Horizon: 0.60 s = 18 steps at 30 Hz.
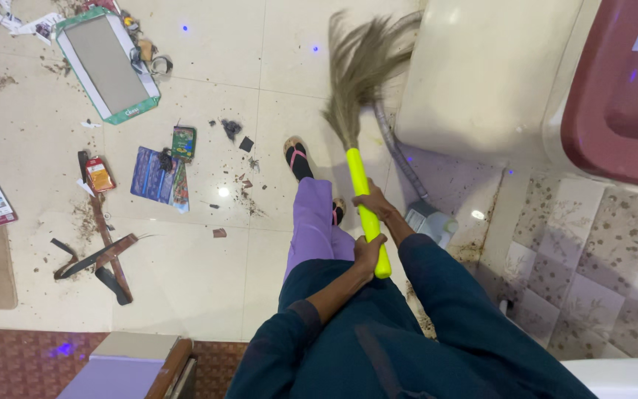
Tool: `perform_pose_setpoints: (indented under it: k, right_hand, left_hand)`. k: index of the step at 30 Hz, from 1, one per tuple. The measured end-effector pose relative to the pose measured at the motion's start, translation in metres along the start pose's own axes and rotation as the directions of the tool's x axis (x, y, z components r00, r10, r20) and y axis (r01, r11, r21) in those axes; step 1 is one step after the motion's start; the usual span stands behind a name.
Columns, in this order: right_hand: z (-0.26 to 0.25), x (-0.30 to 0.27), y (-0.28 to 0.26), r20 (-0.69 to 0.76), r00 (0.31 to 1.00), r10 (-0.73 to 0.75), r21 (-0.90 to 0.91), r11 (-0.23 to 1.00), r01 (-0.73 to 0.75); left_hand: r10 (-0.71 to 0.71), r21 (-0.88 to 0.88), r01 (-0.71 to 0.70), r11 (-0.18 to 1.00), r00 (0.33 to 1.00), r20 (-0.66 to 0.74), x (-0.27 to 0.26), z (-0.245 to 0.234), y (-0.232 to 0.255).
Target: The person sweeps the floor with a broom, moving debris from a room containing books and a washing machine through a hallway and into a kitchen area.
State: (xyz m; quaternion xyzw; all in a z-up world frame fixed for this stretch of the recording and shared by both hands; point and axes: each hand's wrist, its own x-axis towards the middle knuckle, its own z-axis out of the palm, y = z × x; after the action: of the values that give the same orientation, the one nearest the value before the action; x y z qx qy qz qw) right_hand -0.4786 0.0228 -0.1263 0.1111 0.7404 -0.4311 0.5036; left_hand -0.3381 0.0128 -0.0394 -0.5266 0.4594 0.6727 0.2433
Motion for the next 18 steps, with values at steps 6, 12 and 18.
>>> perform_pose_setpoints:
  k: [6, 12, 18]
  right_hand:
    - [0.032, 0.014, -0.055, 0.23, 0.965, -0.13, -0.317, 0.927, 0.201]
    - [-0.012, -0.021, -0.138, 0.196, 0.98, -0.011, -0.294, 0.953, 0.07]
    - [-0.049, -0.038, -0.173, -0.053, 0.989, -0.136, -0.167, 0.978, 0.126]
  left_hand:
    - [-0.106, -0.426, 0.114, 0.897, 0.993, 0.043, 0.003, 0.0, 0.029]
    - [-0.169, -0.073, 0.211, 0.975, 0.91, 0.378, 0.008, -0.005, 0.08]
    - [-0.121, 0.221, -0.001, 0.975, 0.833, 0.539, -0.005, -0.004, 0.13]
